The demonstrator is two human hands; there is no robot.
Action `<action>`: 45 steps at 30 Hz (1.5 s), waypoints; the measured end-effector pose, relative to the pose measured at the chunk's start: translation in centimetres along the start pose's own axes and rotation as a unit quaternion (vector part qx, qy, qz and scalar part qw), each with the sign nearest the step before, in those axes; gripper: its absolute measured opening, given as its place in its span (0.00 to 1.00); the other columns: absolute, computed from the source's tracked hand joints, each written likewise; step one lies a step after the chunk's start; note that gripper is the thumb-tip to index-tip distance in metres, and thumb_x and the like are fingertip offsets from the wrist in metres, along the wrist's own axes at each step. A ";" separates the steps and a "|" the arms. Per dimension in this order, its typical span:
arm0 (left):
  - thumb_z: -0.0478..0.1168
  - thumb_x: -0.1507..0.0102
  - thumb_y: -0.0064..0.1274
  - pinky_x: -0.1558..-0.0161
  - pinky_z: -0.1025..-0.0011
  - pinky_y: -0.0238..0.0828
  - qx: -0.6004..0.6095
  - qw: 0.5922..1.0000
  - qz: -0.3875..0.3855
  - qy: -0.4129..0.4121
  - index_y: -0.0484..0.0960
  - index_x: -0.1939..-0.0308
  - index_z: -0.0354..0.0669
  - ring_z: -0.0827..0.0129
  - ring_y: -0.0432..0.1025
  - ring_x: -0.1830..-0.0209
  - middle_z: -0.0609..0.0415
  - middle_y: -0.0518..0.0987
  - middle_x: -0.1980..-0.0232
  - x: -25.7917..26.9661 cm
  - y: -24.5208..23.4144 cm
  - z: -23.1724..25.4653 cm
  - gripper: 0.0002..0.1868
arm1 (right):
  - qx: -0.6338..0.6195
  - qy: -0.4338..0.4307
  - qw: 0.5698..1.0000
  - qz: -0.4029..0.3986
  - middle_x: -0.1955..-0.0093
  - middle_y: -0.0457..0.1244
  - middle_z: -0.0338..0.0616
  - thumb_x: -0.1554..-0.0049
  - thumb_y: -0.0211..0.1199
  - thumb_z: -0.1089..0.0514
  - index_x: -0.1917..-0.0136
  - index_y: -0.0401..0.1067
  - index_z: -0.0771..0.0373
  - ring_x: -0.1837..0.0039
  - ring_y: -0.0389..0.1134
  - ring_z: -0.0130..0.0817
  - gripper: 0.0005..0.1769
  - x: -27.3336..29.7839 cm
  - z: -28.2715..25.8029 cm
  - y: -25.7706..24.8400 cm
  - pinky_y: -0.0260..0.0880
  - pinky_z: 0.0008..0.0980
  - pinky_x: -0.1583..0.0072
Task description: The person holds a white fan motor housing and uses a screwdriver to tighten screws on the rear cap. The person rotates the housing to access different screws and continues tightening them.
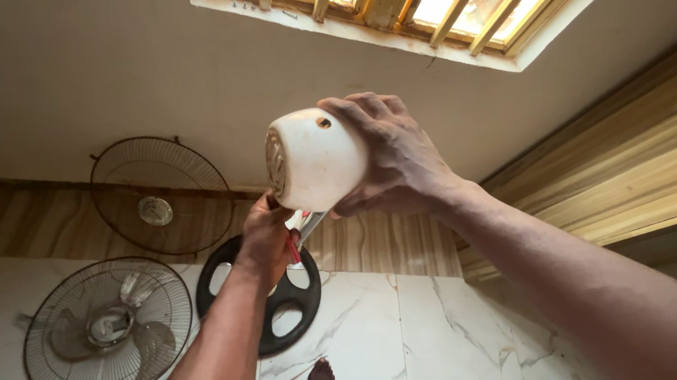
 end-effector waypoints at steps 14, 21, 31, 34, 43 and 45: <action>0.33 0.40 0.59 0.84 0.80 0.59 -0.042 0.999 0.003 -0.001 0.79 0.51 0.43 0.80 0.70 0.79 0.57 0.83 0.64 -1.6 -0.5 1.0 0.13 | 0.002 0.022 1.000 -0.013 0.30 0.56 0.50 0.75 0.83 0.39 0.25 0.57 0.51 0.27 0.53 0.57 0.68 -0.7 0.8 0.7 0.57 0.58 0.29; 0.38 0.42 0.62 0.82 0.78 0.60 -0.200 0.979 0.035 0.008 0.86 0.61 0.44 0.81 0.69 0.80 0.58 0.84 0.68 -1.5 -0.6 1.3 0.06 | -0.005 0.015 1.000 -0.015 0.30 0.56 0.50 0.76 0.83 0.40 0.25 0.57 0.52 0.27 0.53 0.56 0.68 -0.5 1.0 0.6 0.58 0.57 0.28; 0.43 0.37 0.58 0.82 0.71 0.58 -0.374 0.926 0.025 -0.048 0.82 0.70 0.38 0.74 0.65 0.83 0.52 0.78 0.76 -3.6 -2.3 3.2 0.12 | 0.007 0.013 1.000 -0.015 0.31 0.55 0.51 0.74 0.83 0.38 0.24 0.56 0.52 0.28 0.53 0.57 0.69 -0.2 0.6 1.0 0.58 0.60 0.29; 0.41 0.39 0.57 0.82 0.67 0.60 -0.436 0.900 0.014 0.018 0.83 0.69 0.40 0.74 0.67 0.83 0.53 0.78 0.76 -3.4 -1.6 3.6 0.09 | 0.000 0.018 1.000 -0.005 0.30 0.56 0.51 0.75 0.82 0.38 0.24 0.56 0.52 0.28 0.53 0.57 0.69 0.0 0.7 1.1 0.59 0.60 0.30; 0.41 0.34 0.50 0.83 0.74 0.57 -0.349 0.926 0.074 -0.126 0.80 0.68 0.40 0.77 0.62 0.83 0.57 0.74 0.76 -2.4 -3.7 2.4 0.10 | 0.004 0.019 1.000 -0.002 0.31 0.56 0.51 0.74 0.81 0.38 0.24 0.56 0.53 0.27 0.54 0.57 0.68 0.1 0.8 0.8 0.59 0.59 0.29; 0.36 0.32 0.35 0.82 0.80 0.56 -0.146 0.971 0.017 -0.190 0.78 0.65 0.36 0.79 0.62 0.82 0.58 0.72 0.75 -2.7 -3.8 1.6 0.15 | 0.005 0.032 0.999 -0.015 0.31 0.56 0.50 0.74 0.80 0.38 0.24 0.56 0.52 0.27 0.54 0.56 0.68 0.0 0.7 1.0 0.59 0.59 0.29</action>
Point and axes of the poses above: each hand's wrist, its own x-axis away from the middle knuckle, its own y-axis out of the palm, z = x × y, the point moved 5 cm from there along -x, towards the middle knuckle
